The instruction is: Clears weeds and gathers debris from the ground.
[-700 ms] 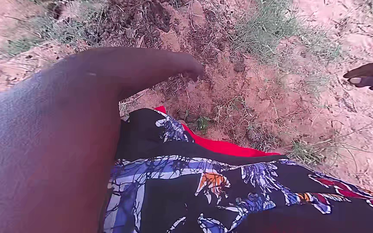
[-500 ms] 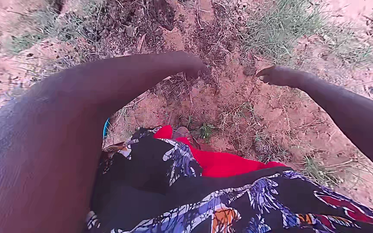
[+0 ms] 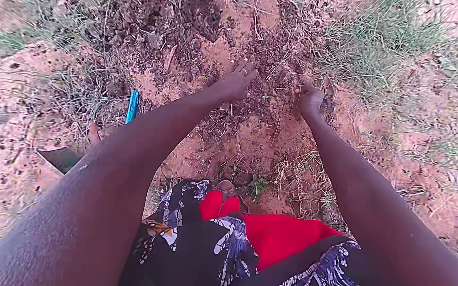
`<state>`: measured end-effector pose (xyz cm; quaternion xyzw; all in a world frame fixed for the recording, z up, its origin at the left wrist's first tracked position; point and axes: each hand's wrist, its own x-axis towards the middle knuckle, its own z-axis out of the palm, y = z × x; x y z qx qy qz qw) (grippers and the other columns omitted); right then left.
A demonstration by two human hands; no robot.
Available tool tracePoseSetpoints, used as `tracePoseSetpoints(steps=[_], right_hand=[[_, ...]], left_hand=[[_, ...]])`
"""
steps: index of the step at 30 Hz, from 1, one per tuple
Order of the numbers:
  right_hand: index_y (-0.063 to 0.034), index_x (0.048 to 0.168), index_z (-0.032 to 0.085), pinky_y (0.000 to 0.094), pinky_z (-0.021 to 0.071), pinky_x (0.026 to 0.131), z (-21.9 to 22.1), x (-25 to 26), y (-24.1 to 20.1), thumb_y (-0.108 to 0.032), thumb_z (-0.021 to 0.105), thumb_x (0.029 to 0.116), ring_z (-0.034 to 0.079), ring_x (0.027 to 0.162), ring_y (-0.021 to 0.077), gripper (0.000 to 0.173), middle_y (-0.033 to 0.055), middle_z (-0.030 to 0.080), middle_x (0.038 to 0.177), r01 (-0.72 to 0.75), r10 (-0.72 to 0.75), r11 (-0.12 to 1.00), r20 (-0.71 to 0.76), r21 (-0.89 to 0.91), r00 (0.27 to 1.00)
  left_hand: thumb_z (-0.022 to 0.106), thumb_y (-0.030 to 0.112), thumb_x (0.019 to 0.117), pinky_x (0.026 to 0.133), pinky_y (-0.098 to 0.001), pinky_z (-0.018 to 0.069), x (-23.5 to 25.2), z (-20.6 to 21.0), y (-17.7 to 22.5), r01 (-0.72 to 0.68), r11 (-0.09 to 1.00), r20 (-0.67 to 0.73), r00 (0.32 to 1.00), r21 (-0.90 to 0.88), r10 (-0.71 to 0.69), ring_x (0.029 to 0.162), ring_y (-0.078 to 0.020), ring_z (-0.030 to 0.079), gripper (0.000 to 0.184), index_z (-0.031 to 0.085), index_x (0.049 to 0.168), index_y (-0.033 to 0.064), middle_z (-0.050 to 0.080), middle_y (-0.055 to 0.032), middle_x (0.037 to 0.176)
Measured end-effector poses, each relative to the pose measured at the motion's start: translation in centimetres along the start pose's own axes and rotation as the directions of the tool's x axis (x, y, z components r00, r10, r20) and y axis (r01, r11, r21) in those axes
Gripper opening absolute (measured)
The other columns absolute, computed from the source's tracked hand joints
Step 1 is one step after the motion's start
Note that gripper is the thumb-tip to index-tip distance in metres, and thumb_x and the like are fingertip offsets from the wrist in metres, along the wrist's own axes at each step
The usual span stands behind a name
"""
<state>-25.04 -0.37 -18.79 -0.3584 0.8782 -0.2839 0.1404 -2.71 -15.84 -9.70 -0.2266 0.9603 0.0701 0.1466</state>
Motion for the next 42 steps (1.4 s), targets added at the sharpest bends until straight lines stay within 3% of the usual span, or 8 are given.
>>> tracePoseSetpoints(steps=[4,9,19,21,25,32,38,42], right_hand=[[-0.0007,0.124,0.07,0.0547,0.0454,0.106,1.6,1.6,-1.1,-0.021,0.057,0.1045,0.064,0.12,0.0368,0.031,0.0233,0.068,0.125,0.015,0.002,0.978,-0.084,0.206,0.996],[-0.0036,0.108,0.058,0.0247,0.0535,0.061,2.5,2.4,-2.1,-0.026,0.039,0.1133,0.057,0.061,0.0061,0.03,-0.0003,0.06,0.079,-0.167,0.288,0.457,0.033,0.874,0.957],[-0.0032,0.094,0.057,0.0268,0.0463,0.058,4.7,-10.8,-2.3,-0.021,0.041,0.1115,0.048,0.056,0.0073,0.03,-0.0017,0.049,0.068,-0.248,0.41,0.601,-0.027,0.759,0.912],[0.0,0.11,0.059,0.0295,0.0526,0.069,4.1,-10.8,-0.7,-0.014,0.059,0.1038,0.057,0.069,0.0087,0.016,0.0031,0.058,0.083,-0.196,0.409,0.621,-0.101,0.759,0.907],[-0.0011,0.152,0.041,0.0414,0.0541,0.093,2.0,-3.7,1.3,-0.014,0.08,0.0874,0.065,0.102,0.0244,0.077,0.019,0.065,0.118,-0.19,0.314,0.829,-0.156,0.526,0.937],[0.004,0.127,0.065,0.0476,0.0471,0.106,0.7,5.7,-0.6,-0.023,0.055,0.1048,0.059,0.122,0.0351,0.036,0.0278,0.059,0.131,-0.07,0.136,0.935,-0.171,0.347,0.976],[-0.0152,0.082,0.047,0.0225,0.044,0.047,0.6,4.2,-2.2,-0.044,0.024,0.1139,0.05,0.049,0.0066,0.049,-0.0034,0.053,0.063,-0.255,0.452,0.236,0.126,0.938,0.883],[-0.0086,0.102,0.052,0.0294,0.0489,0.067,1.8,3.1,-4.1,-0.041,0.039,0.1118,0.051,0.07,0.0113,0.036,0.0025,0.049,0.084,-0.296,0.638,0.272,0.059,0.916,0.768]], left_hand=[[0.039,0.026,0.1108,0.124,-0.063,0.0069,-0.9,2.7,-1.3,-0.114,0.993,-0.103,0.988,0.03,0.116,0.159,-0.0355,0.012,0.052,0.036,0.158,0.0048,0.023,-0.0187,0.169],[0.045,0.008,0.1054,0.124,-0.0618,0.0178,0.2,4.0,-1.5,-0.363,0.932,-0.276,0.895,0.009,0.351,0.151,-0.0384,0.035,0.046,0.05,0.151,0.0075,0.044,-0.021,0.158],[0.053,0.024,0.1061,0.126,-0.0604,0.0081,6.7,3.2,-0.7,-0.281,0.953,-0.132,0.955,-0.118,0.265,0.158,-0.0357,0.019,0.051,0.045,0.155,0.0119,0.032,-0.0185,0.166],[0.051,0.025,0.1068,0.127,-0.058,0.0064,7.1,3.8,-1.2,-0.254,0.957,-0.124,0.963,-0.142,0.238,0.158,-0.0359,0.015,0.054,0.039,0.158,0.0126,0.025,-0.0181,0.168],[0.048,0.032,0.1082,0.127,-0.0553,0.005,7.1,4.3,-1.7,-0.268,0.956,-0.136,0.958,-0.119,0.252,0.159,-0.034,0.013,0.056,0.035,0.161,0.0149,0.022,-0.0161,0.17],[0.049,0.037,0.1056,0.127,-0.0561,0.009,7.2,5.7,-2.2,-0.336,0.936,-0.249,0.92,-0.107,0.302,0.157,-0.0352,0.021,0.057,0.042,0.157,0.0133,0.03,-0.0177,0.167],[0.048,0.042,0.1035,0.126,-0.0585,0.0108,7.4,6.6,-2.0,-0.336,0.937,-0.288,0.91,-0.095,0.298,0.156,-0.0362,0.023,0.062,0.04,0.158,0.0134,0.031,-0.0175,0.166],[0.048,0.041,0.1043,0.125,-0.06,0.011,7.3,6.6,-2.0,-0.334,0.94,-0.27,0.913,-0.066,0.305,0.157,-0.0371,0.022,0.062,0.038,0.159,0.0122,0.028,-0.0185,0.167]])
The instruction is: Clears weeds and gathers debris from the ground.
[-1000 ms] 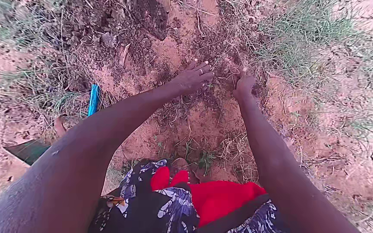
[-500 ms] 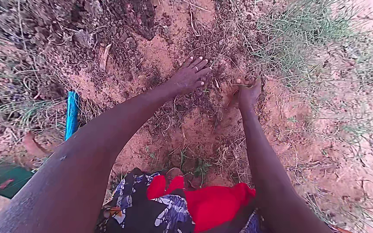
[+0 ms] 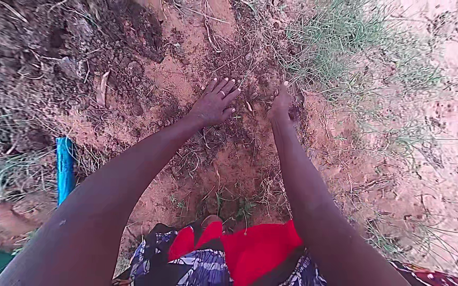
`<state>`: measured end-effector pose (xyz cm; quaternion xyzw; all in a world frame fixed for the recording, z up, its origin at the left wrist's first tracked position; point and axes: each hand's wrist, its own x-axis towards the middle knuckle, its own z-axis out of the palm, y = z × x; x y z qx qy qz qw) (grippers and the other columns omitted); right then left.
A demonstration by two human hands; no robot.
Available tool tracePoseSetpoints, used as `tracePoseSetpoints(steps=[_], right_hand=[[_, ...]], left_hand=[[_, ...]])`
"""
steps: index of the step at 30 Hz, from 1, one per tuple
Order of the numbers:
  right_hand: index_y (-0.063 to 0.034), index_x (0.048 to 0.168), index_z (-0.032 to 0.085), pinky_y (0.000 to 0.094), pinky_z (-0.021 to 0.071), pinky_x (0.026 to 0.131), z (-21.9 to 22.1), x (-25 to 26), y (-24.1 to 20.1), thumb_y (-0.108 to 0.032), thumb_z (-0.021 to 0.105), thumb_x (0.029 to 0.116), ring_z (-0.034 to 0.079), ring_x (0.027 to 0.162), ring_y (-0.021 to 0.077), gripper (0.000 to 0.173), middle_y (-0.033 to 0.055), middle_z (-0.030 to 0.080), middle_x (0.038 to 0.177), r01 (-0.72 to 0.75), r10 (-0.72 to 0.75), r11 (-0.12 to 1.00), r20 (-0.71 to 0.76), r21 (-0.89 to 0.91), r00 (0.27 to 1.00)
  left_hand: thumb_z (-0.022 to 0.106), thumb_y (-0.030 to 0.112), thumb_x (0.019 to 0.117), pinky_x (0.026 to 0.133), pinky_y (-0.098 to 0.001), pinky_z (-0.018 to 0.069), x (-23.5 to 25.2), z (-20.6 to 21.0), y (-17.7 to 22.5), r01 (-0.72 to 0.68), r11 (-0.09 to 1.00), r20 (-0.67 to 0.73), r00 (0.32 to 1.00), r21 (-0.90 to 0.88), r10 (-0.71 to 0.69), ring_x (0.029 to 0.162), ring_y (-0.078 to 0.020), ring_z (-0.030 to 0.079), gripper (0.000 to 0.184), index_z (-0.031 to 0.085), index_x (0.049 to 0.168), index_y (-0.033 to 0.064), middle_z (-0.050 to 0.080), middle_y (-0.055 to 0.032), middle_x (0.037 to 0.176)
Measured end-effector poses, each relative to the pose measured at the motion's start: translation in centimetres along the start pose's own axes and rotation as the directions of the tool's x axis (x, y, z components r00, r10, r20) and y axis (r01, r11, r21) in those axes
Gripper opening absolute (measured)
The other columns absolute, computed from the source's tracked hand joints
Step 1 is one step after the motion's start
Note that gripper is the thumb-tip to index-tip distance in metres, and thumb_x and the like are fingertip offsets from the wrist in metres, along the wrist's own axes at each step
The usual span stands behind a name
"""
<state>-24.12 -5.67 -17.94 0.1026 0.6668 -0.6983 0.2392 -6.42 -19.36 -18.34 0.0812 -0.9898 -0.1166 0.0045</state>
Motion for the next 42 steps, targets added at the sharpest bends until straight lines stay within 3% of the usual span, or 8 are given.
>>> tracePoseSetpoints(steps=[3,5,9,12,14,22,26,42], right_hand=[[0.0044,0.126,0.058,0.044,0.0482,0.095,-0.8,-4.1,1.9,-0.04,0.039,0.1119,0.057,0.107,0.0237,0.05,0.0184,0.06,0.119,-0.001,-0.003,0.993,-0.034,-0.117,0.999],[-0.0065,0.09,0.056,0.0326,0.0458,0.07,-2.2,-7.8,4.6,-0.038,0.042,0.1106,0.051,0.073,0.0125,0.04,0.0031,0.051,0.081,0.032,-0.036,0.986,-0.019,-0.164,0.999],[-0.0154,0.073,0.045,0.0244,0.038,0.052,-5.6,-9.2,5.5,-0.035,0.04,0.1117,0.039,0.049,0.0065,0.043,-0.0055,0.039,0.059,0.074,-0.065,0.992,0.088,-0.107,0.994],[-0.0046,0.103,0.061,0.0247,0.0507,0.064,-5.4,-3.4,2.7,-0.018,0.063,0.1024,0.056,0.067,0.0063,0.013,0.0004,0.058,0.081,0.26,-0.254,0.963,0.08,-0.077,0.964],[0.0012,0.126,0.059,0.0364,0.0521,0.08,-4.4,0.9,-0.1,-0.017,0.073,0.0948,0.06,0.09,0.0179,0.038,0.0133,0.063,0.106,0.214,-0.207,0.956,0.055,-0.199,0.977],[-0.0019,0.126,0.063,0.0489,0.0498,0.093,0.2,7.4,-4.0,-0.025,0.065,0.0999,0.06,0.11,0.0278,0.035,0.0187,0.062,0.122,0.138,-0.135,0.858,0.042,-0.495,0.99],[-0.0154,0.093,0.05,0.0223,0.04,0.045,-0.7,7.1,-3.7,-0.048,0.025,0.1127,0.045,0.049,0.0057,0.046,-0.0036,0.054,0.07,0.034,-0.009,0.99,0.182,-0.134,0.983],[-0.0185,0.074,0.046,0.0188,0.0349,0.039,-4.5,-4.7,0.7,-0.04,0.034,0.1128,0.037,0.039,0.0048,0.046,-0.0065,0.042,0.054,-0.077,0.053,0.985,0.154,0.153,0.987]], left_hand=[[0.046,0.041,0.1052,0.125,-0.0606,0.0099,0.0,-0.1,0.0,0.001,1.0,0.026,1.0,0.009,-0.002,0.157,-0.0378,0.019,0.063,0.036,0.16,0.0123,0.024,-0.0189,0.168],[0.045,0.041,0.1061,0.125,-0.06,0.0091,0.0,-0.4,0.1,0.012,1.0,0.05,0.999,0.021,-0.013,0.157,-0.0374,0.017,0.063,0.034,0.161,0.0127,0.023,-0.0185,0.169],[0.047,0.039,0.1064,0.126,-0.0588,0.0087,-0.2,-0.6,0.3,0.01,1.0,0.066,0.998,0.021,-0.011,0.157,-0.0378,0.018,0.062,0.034,0.161,0.0119,0.023,-0.0188,0.169],[0.047,0.039,0.1062,0.127,-0.0569,0.0095,-0.4,-0.5,0.0,-0.005,1.0,0.053,0.999,0.018,0.004,0.157,-0.0374,0.02,0.062,0.036,0.16,0.0111,0.025,-0.0186,0.168],[0.047,0.041,0.1054,0.127,-0.0563,0.01,-0.4,-0.3,-0.2,-0.011,1.0,0.042,0.999,0.022,0.01,0.157,-0.0368,0.021,0.063,0.036,0.16,0.0121,0.026,-0.0174,0.168],[0.048,0.046,0.1033,0.126,-0.0571,0.0135,-0.3,0.5,-0.2,-0.016,1.0,-0.025,1.0,0.027,0.016,0.155,-0.0371,0.026,0.064,0.041,0.157,0.013,0.031,-0.0172,0.166],[0.046,0.047,0.1032,0.125,-0.0597,0.016,-0.1,0.9,-0.4,-0.035,0.999,-0.049,0.998,0.02,0.036,0.154,-0.0398,0.027,0.064,0.044,0.155,0.0104,0.032,-0.0196,0.165],[0.045,0.047,0.1032,0.124,-0.0595,0.0196,-0.3,1.0,0.0,-0.026,0.998,-0.086,0.996,0.05,0.03,0.152,-0.0402,0.031,0.062,0.047,0.154,0.0106,0.036,-0.0198,0.163]])
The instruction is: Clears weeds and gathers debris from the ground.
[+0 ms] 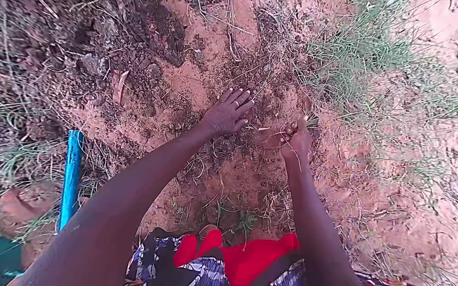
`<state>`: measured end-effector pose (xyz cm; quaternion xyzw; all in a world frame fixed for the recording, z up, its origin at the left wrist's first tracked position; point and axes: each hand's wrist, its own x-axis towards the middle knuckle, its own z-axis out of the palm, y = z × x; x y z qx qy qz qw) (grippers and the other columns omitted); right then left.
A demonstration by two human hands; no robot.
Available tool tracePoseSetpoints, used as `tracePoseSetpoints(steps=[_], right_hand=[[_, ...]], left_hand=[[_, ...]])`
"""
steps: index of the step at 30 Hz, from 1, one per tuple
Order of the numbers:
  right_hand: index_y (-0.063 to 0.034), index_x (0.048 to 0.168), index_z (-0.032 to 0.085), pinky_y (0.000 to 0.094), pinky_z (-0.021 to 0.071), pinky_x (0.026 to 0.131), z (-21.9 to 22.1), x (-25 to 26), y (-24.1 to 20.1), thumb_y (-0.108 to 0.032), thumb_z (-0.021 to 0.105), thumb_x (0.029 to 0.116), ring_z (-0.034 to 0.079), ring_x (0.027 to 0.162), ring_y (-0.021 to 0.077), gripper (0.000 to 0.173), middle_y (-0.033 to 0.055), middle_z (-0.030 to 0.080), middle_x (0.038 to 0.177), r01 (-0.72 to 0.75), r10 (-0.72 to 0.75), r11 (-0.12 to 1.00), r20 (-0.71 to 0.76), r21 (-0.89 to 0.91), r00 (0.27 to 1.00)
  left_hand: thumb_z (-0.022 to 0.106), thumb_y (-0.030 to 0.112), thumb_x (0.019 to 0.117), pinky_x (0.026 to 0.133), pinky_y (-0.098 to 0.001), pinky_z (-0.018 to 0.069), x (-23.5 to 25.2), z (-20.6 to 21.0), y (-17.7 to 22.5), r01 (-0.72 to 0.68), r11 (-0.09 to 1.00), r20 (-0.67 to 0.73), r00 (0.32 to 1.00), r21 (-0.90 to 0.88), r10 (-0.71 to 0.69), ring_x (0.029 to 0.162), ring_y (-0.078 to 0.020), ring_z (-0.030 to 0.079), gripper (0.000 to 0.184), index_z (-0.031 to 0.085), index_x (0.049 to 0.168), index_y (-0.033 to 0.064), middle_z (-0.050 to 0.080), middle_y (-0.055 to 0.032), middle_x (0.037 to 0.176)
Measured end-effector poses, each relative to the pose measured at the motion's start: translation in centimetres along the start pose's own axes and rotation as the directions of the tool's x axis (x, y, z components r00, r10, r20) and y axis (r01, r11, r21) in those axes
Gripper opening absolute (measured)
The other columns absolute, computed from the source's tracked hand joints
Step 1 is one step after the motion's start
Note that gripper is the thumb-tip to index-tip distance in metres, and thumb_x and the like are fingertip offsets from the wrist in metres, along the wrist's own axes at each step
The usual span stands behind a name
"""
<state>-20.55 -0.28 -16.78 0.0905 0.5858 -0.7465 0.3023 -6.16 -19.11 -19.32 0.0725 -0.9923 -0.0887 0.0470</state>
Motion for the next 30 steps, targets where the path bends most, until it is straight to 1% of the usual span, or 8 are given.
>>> tracePoseSetpoints(steps=[4,7,15,19,22,25,27,30], right_hand=[[-0.0124,0.104,0.064,0.0147,0.0401,0.044,3.7,5.4,-3.8,-0.029,0.039,0.112,0.042,0.045,0.0015,0.031,-0.0083,0.048,0.062,-0.061,-0.008,0.977,0.321,0.205,0.947],[-0.015,0.083,0.053,0.0173,0.043,0.046,7.7,10.0,-4.9,-0.027,0.041,0.1107,0.045,0.046,0.0046,0.033,-0.0044,0.05,0.061,-0.298,0.093,0.873,0.468,0.386,0.879],[-0.0184,0.098,0.045,0.0179,0.0388,0.046,13.5,13.7,-5.6,-0.028,0.055,0.1051,0.039,0.05,0.0051,0.016,-0.0022,0.043,0.074,-0.153,0.101,0.858,0.132,0.49,0.986],[-0.0176,0.106,0.045,0.0202,0.0399,0.051,14.5,15.1,-6.6,-0.031,0.051,0.1065,0.041,0.058,0.0073,0.015,0.0003,0.043,0.084,-0.081,0.078,0.965,0.023,0.251,0.997],[-0.011,0.114,0.056,0.0234,0.0428,0.049,14.8,14.3,-5.7,-0.029,0.041,0.1119,0.043,0.054,0.0093,0.023,0.0023,0.051,0.084,0.051,-0.05,0.999,0.11,-0.005,0.993],[-0.0159,0.093,0.05,0.0233,0.0446,0.046,14.0,13.3,-4.4,-0.048,0.023,0.1129,0.048,0.049,0.0082,0.046,-0.0013,0.055,0.07,-0.024,0.004,0.998,0.334,0.054,0.942],[-0.0185,0.085,0.045,0.0231,0.0464,0.049,13.6,11.2,-3.0,-0.046,0.029,0.1126,0.048,0.051,0.0072,0.042,-0.0036,0.048,0.064,-0.036,0.021,0.998,0.312,0.043,0.95],[-0.0106,0.115,0.053,0.0317,0.0484,0.071,12.1,6.6,-1.7,-0.04,0.044,0.1103,0.052,0.08,0.0129,0.031,0.0037,0.051,0.094,-0.004,0.012,0.994,0.075,-0.108,0.997]], left_hand=[[0.045,0.047,0.1036,0.124,-0.059,0.0188,-0.1,0.0,-0.1,-0.001,1.0,0.007,1.0,-0.004,0.001,0.152,-0.0401,0.031,0.062,0.047,0.154,0.0104,0.036,-0.0199,0.163],[0.044,0.048,0.1039,0.125,-0.0586,0.0183,0.1,0.1,0.0,-0.002,1.0,0.012,1.0,0.004,0.002,0.153,-0.039,0.03,0.063,0.046,0.155,0.0111,0.035,-0.0186,0.164],[0.048,0.047,0.1027,0.122,-0.0605,0.024,0.0,0.3,0.0,-0.008,0.999,-0.052,0.999,-0.037,0.006,0.149,-0.0412,0.037,0.06,0.051,0.151,0.0111,0.042,-0.0206,0.16],[0.048,0.047,0.1024,0.122,-0.0603,0.0235,0.0,0.3,0.1,-0.016,0.999,-0.066,0.998,-0.033,0.014,0.149,-0.0409,0.037,0.061,0.052,0.15,0.0107,0.042,-0.0205,0.159],[0.048,0.047,0.1022,0.123,-0.0598,0.0231,-0.1,0.2,0.1,-0.016,1.0,-0.068,0.998,-0.025,0.015,0.149,-0.0402,0.037,0.061,0.051,0.151,0.0111,0.043,-0.0197,0.159],[0.046,0.048,0.1026,0.123,-0.0592,0.0221,0.1,0.3,0.1,-0.016,1.0,-0.065,0.998,-0.004,0.015,0.15,-0.0389,0.036,0.061,0.05,0.152,0.012,0.042,-0.0184,0.16],[0.046,0.048,0.1027,0.122,-0.0599,0.0236,-0.1,0.3,0.2,-0.009,1.0,-0.059,0.998,-0.003,0.009,0.15,-0.0398,0.036,0.061,0.051,0.151,0.0116,0.042,-0.0185,0.16],[0.047,0.048,0.1027,0.122,-0.061,0.023,0.1,0.0,0.2,-0.002,1.0,-0.043,0.999,-0.012,0.001,0.15,-0.0407,0.035,0.06,0.052,0.15,0.0113,0.04,-0.0191,0.161]])
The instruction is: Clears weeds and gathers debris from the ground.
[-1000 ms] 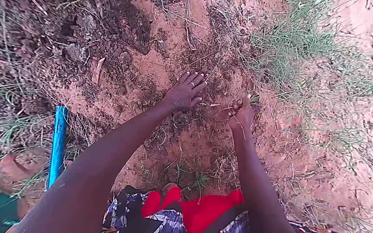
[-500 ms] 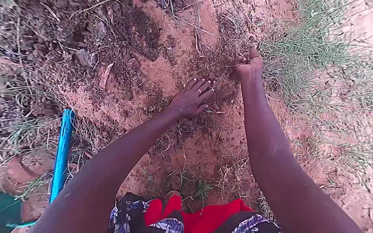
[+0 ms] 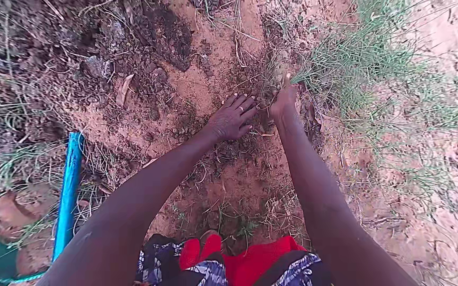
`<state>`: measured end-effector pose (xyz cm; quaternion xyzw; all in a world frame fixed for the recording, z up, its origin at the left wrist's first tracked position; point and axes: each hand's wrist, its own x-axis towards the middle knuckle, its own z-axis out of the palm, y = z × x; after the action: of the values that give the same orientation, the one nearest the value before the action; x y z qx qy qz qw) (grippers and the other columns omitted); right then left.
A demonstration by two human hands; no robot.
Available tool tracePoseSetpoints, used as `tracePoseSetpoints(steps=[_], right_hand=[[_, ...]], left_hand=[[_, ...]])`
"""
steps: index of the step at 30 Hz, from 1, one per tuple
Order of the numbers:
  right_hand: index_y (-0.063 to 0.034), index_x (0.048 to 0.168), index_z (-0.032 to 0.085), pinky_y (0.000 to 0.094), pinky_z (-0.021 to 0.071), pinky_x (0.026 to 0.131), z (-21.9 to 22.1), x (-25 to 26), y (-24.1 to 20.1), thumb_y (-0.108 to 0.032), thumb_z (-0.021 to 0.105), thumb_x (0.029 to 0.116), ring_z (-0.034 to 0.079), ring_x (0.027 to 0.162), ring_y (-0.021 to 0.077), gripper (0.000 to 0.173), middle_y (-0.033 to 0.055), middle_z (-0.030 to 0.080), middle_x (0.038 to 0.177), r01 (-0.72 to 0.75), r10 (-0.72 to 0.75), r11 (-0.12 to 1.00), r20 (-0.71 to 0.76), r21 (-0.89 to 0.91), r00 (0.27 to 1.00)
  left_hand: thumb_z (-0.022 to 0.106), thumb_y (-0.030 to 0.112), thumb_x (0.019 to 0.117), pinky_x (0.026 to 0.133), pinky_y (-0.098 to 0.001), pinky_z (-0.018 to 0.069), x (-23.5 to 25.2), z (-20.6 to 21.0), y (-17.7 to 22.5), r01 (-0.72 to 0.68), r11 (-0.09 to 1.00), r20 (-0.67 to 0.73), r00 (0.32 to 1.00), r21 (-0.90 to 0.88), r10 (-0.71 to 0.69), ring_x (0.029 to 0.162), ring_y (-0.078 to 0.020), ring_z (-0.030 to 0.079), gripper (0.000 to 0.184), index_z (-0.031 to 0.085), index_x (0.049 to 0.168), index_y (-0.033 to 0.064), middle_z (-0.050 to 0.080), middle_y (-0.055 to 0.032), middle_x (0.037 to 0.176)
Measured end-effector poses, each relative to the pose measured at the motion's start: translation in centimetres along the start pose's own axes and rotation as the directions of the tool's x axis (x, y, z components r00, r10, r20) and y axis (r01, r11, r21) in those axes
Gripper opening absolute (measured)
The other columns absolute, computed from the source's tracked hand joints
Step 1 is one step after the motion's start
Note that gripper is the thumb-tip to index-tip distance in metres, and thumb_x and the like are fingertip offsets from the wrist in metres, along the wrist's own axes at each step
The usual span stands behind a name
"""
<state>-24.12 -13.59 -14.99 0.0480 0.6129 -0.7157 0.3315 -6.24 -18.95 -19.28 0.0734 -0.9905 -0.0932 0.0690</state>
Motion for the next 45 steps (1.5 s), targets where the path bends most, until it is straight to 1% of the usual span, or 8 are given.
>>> tracePoseSetpoints(steps=[3,9,15,22,29,39,42,45], right_hand=[[-0.007,0.131,0.051,0.0352,0.0497,0.081,-3.1,-4.1,0.5,-0.033,0.049,0.1091,0.054,0.093,0.0159,0.034,0.0084,0.054,0.112,-0.025,0.022,1.0,-0.154,-0.016,0.988],[-0.0176,0.07,0.041,0.0202,0.0359,0.038,-9.5,-11.5,3.2,-0.028,0.043,0.1106,0.035,0.036,0.0059,0.041,-0.0049,0.036,0.048,-0.091,0.127,0.98,-0.203,0.177,0.971],[-0.0099,0.098,0.063,0.019,0.0448,0.043,-14.3,-5.0,-2.5,-0.028,0.044,0.1116,0.048,0.044,0.0032,0.03,-0.0048,0.056,0.063,0.265,-0.285,0.954,-0.152,-0.142,0.946],[0.0043,0.126,0.06,0.0611,0.0485,0.094,-15.0,8.0,-5.5,-0.019,0.073,0.0894,0.06,0.114,0.0397,0.045,0.0272,0.061,0.124,-0.005,-0.175,0.501,-0.108,-0.865,0.979],[-0.0018,0.138,0.053,0.0409,0.0544,0.085,-12.0,9.0,-4.7,-0.039,0.048,0.1084,0.063,0.098,0.0209,0.048,0.0147,0.063,0.118,0.051,-0.094,0.773,-0.034,-0.633,0.995],[-0.0207,0.083,0.045,0.0206,0.0401,0.043,-11.0,0.4,-0.9,-0.044,0.041,0.1102,0.041,0.045,0.0038,0.036,-0.007,0.043,0.06,0.016,0.011,0.988,-0.171,0.156,0.985],[-0.0136,0.106,0.057,0.0263,0.0517,0.055,-11.2,1.9,-0.1,-0.033,0.063,0.1027,0.055,0.061,0.0084,0.02,-0.0006,0.057,0.078,0.082,-0.077,0.995,-0.092,0.053,0.993],[-0.0034,0.136,0.049,0.0363,0.0555,0.076,-9.6,3.8,-1.5,-0.01,0.078,0.089,0.062,0.091,0.0175,0.055,0.0119,0.062,0.111,0.159,-0.178,0.945,-0.041,-0.286,0.983]], left_hand=[[0.048,0.047,0.1024,0.122,-0.0615,0.0228,0.0,0.3,-0.1,-0.011,1.0,-0.003,1.0,-0.001,0.011,0.15,-0.0413,0.036,0.058,0.053,0.149,0.014,0.041,-0.0193,0.161],[0.045,0.047,0.1034,0.123,-0.0602,0.0222,-0.1,0.1,-0.2,-0.007,0.999,0.013,1.0,0.035,0.006,0.151,-0.0407,0.034,0.058,0.052,0.15,0.0134,0.038,-0.0189,0.162],[0.045,0.047,0.1036,0.124,-0.0602,0.0193,-0.1,0.1,-0.2,0.002,1.0,0.053,0.999,0.03,-0.004,0.152,-0.0423,0.032,0.06,0.049,0.152,0.0125,0.036,-0.0204,0.163],[0.043,0.049,0.1039,0.124,-0.0599,0.0199,-0.1,0.4,-0.2,0.007,0.999,0.047,0.999,0.049,-0.009,0.152,-0.0406,0.032,0.061,0.049,0.153,0.0134,0.036,-0.0191,0.163],[0.042,0.049,0.1042,0.123,-0.06,0.0209,0.0,0.2,0.0,0.008,0.998,0.036,0.999,0.055,-0.01,0.152,-0.0403,0.033,0.06,0.05,0.152,0.0134,0.037,-0.0191,0.163],[0.043,0.049,0.1039,0.122,-0.0611,0.0225,0.0,0.2,0.1,0.011,0.998,0.016,1.0,0.054,-0.011,0.15,-0.0419,0.035,0.06,0.052,0.151,0.0124,0.039,-0.02,0.162],[0.043,0.049,0.1039,0.123,-0.0603,0.0217,0.0,0.3,0.0,0.001,0.998,0.014,1.0,0.064,-0.002,0.15,-0.0413,0.035,0.06,0.051,0.151,0.0138,0.039,-0.0191,0.162],[0.043,0.048,0.104,0.123,-0.0597,0.0202,-0.1,0.1,0.0,0.009,0.998,0.035,0.999,0.065,-0.011,0.151,-0.041,0.033,0.06,0.051,0.152,0.0137,0.037,-0.0188,0.163]])
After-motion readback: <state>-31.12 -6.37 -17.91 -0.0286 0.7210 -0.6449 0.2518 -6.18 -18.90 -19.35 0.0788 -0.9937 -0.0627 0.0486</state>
